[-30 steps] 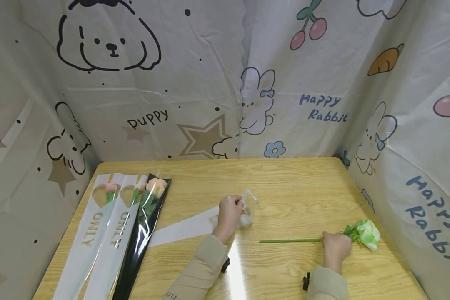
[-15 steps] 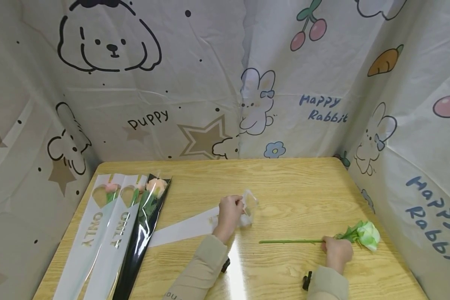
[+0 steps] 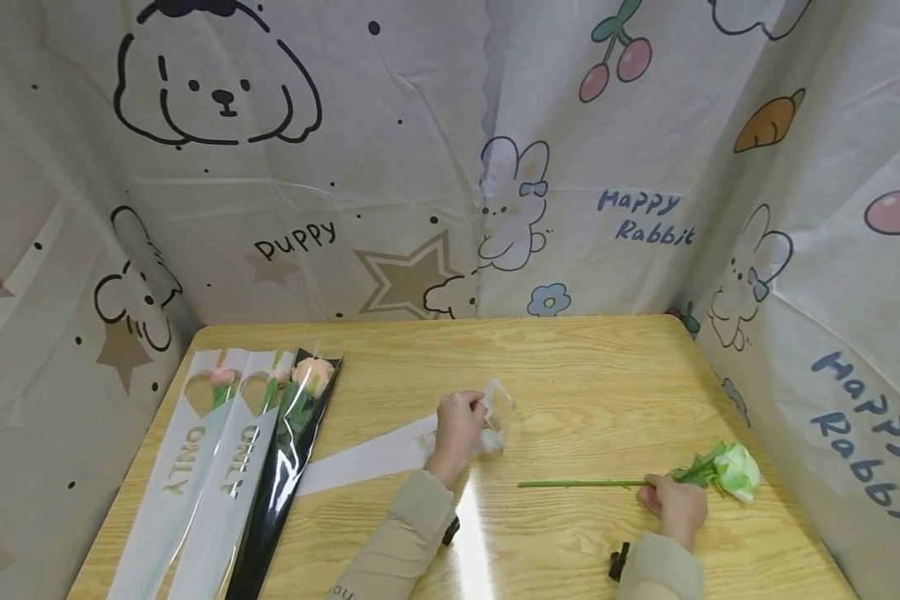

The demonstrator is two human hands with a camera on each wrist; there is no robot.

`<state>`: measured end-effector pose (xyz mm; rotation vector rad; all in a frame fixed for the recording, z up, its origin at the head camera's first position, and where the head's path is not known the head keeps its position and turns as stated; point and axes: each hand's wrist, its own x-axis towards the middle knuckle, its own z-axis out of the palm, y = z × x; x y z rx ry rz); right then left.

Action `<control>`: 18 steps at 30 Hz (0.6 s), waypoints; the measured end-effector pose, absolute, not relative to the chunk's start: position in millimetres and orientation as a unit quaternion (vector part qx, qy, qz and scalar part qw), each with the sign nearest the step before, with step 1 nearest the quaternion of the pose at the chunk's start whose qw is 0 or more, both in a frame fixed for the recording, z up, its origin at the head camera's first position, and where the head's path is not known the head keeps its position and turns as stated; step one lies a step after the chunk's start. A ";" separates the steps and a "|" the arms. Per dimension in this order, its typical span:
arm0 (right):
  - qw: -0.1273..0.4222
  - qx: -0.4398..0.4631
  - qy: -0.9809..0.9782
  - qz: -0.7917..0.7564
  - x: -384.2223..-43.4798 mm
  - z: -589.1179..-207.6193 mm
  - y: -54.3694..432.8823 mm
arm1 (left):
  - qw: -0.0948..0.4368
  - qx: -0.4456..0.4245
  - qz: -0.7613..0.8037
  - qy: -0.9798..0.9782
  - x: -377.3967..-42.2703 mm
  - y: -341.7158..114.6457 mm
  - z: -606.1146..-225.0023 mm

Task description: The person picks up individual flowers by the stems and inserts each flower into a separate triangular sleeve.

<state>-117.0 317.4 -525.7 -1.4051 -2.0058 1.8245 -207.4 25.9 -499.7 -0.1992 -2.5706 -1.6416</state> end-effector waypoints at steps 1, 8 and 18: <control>0.044 -0.458 -0.646 0.609 -117.3 -525.5 317.4 | 0.043 -0.065 -0.537 -0.840 -207.4 25.9 -500.0; 0.056 -0.453 -0.596 0.660 -118.7 -524.0 316.2 | 0.038 -0.064 -0.534 -0.842 -206.8 26.1 -499.2; 0.083 -0.448 -0.552 0.698 -123.3 -514.5 314.0 | 0.042 -0.062 -0.531 -0.844 -206.9 25.3 -497.9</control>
